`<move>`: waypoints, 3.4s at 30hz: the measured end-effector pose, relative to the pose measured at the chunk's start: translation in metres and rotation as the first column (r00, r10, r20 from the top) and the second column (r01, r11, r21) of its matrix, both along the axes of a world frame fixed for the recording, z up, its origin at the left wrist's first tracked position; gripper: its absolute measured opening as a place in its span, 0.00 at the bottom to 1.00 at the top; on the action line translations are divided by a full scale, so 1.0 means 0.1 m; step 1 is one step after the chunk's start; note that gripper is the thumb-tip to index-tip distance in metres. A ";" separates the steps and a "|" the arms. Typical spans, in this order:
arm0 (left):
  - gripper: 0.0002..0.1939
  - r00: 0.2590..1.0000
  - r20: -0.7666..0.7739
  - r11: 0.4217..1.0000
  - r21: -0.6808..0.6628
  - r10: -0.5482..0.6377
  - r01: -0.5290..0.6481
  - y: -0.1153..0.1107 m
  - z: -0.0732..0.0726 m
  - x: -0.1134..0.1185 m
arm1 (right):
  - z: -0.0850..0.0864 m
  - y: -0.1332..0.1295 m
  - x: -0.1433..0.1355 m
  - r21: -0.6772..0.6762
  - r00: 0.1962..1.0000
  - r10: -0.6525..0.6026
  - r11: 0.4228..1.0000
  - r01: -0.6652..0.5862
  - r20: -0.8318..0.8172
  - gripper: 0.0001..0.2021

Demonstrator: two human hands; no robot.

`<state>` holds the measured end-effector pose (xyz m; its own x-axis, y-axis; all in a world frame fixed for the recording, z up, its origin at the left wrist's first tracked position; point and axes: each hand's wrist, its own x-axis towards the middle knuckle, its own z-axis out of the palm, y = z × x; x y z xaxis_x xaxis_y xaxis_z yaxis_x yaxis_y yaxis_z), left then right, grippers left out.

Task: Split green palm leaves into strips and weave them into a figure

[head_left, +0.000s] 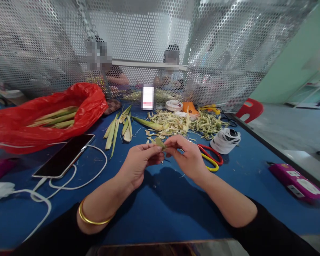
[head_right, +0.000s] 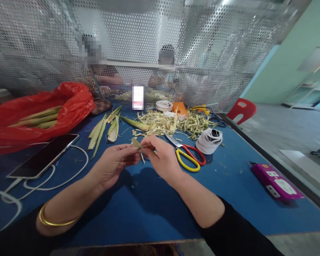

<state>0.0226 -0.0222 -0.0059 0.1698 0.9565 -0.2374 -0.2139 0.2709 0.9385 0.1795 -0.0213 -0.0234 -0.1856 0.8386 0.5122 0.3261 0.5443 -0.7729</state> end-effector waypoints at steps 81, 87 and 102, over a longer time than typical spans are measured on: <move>0.07 0.933 -0.348 0.932 0.301 -0.089 0.201 0.04 -0.03 -0.04 | 0.10 0.05 0.10 -0.217 0.987 -0.104 0.968 0.129 0.121 0.04; 0.08 0.987 -0.132 0.981 0.154 -0.095 0.115 0.05 -0.03 -0.03 | 0.09 0.09 0.07 -0.321 0.967 0.017 0.942 -0.101 -0.252 0.05; 0.03 0.988 0.020 0.988 -0.004 -0.153 0.153 0.06 -0.05 -0.06 | 0.07 0.03 0.10 0.215 0.992 -0.008 0.976 -0.020 0.126 0.06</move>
<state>0.0163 -0.0159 -0.0105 0.3182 0.9177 -0.2379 -0.1876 0.3069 0.9331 0.1898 -0.0183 -0.0169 -0.2645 0.7096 0.6530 0.4095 0.6957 -0.5901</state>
